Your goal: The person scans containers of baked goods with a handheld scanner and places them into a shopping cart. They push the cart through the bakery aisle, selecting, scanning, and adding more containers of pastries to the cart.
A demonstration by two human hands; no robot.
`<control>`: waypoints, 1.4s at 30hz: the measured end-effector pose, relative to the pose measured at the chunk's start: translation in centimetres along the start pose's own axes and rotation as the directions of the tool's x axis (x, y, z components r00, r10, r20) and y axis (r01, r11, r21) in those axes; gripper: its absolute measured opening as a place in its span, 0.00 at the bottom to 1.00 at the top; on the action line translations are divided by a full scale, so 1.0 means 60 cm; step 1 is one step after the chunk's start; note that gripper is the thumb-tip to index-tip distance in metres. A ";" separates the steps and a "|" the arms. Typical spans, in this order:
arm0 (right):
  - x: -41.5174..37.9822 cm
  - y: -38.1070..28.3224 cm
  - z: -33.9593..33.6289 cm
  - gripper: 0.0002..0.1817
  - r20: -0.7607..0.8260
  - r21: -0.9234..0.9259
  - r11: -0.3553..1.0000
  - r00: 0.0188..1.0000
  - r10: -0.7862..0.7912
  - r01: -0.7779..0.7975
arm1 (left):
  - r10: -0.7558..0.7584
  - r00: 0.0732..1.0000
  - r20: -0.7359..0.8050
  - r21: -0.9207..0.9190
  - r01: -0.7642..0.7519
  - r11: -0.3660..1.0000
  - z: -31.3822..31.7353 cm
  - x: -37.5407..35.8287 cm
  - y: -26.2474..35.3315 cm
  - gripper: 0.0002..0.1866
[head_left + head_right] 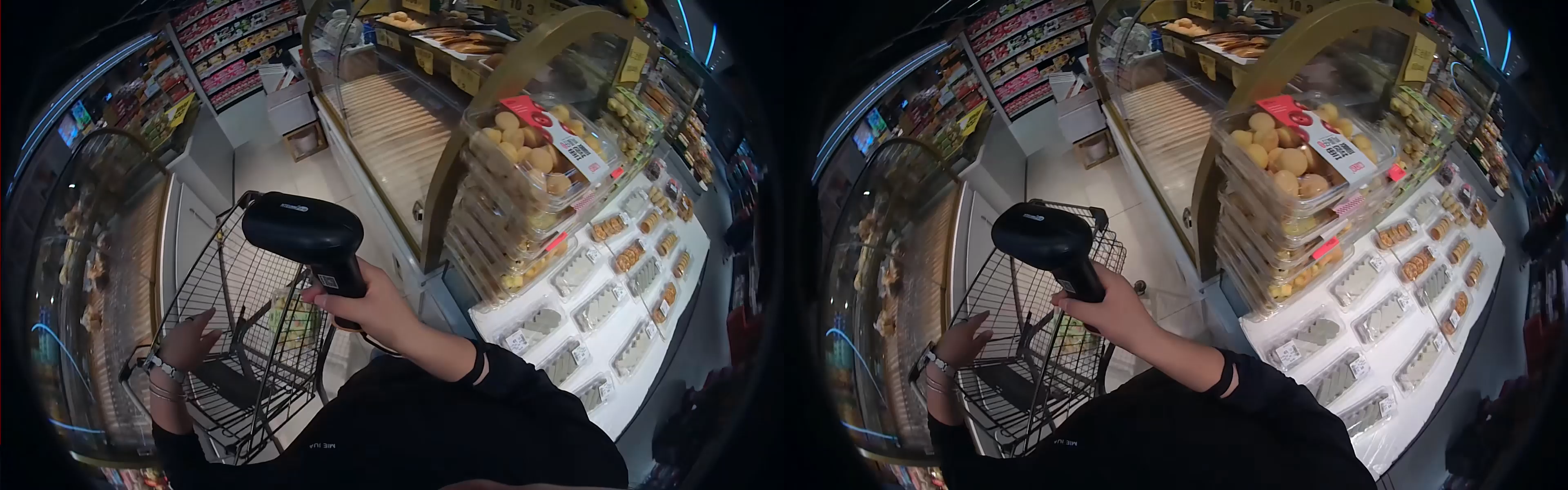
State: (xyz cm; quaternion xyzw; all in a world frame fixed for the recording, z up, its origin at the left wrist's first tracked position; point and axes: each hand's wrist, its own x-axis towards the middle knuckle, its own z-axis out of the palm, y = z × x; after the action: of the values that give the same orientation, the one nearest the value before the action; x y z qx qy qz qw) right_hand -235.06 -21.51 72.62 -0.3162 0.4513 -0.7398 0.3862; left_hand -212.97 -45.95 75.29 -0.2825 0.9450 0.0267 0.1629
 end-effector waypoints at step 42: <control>-0.008 0.585 0.253 0.19 -0.369 -0.216 0.973 0.929 -0.004 -0.082 | -0.264 0.648 -0.714 -0.300 0.057 0.952 0.367 -0.294 -0.179 0.13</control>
State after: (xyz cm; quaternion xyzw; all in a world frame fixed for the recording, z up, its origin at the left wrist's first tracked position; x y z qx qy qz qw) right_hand -212.39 -37.84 46.53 -0.2055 0.6034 -0.7212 0.2711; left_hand -186.78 -42.57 60.63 -0.3698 0.8877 0.0127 -0.2739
